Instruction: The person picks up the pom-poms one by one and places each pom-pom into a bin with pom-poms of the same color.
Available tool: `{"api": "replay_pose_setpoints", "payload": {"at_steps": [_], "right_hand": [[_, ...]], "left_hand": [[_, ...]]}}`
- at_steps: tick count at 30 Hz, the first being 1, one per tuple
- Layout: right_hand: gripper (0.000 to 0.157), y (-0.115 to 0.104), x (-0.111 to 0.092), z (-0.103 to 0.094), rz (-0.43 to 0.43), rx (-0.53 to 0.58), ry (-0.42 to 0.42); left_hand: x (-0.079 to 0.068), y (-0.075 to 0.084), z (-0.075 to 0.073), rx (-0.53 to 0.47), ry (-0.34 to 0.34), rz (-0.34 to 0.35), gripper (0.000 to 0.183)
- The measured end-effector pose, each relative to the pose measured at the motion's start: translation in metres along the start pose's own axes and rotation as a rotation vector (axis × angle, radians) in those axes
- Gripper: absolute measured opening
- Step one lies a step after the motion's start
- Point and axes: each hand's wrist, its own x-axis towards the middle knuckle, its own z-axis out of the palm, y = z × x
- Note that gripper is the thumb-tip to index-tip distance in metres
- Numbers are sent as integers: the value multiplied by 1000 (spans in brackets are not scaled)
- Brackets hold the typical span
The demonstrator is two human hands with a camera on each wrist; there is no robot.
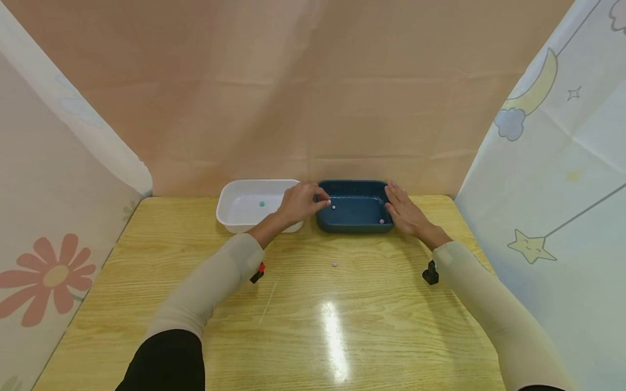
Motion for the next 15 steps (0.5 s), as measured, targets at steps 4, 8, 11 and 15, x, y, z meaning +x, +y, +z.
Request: {"api": "replay_pose_setpoints", "payload": {"at_steps": [4, 8, 11, 15], "right_hand": [[62, 0, 0, -1, 2, 0, -1], [62, 1, 0, -1, 6, -3, -8], [62, 1, 0, -1, 7, -3, -11], [62, 1, 0, 0, 0, 2, 1]], "left_hand": [[7, 0, 1, -5, 4, -32, 20], [13, -1, 5, -6, 0, -61, 19], [17, -2, 8, -2, -4, -79, 18], [20, -4, 12, 0, -8, -100, 16]]}}
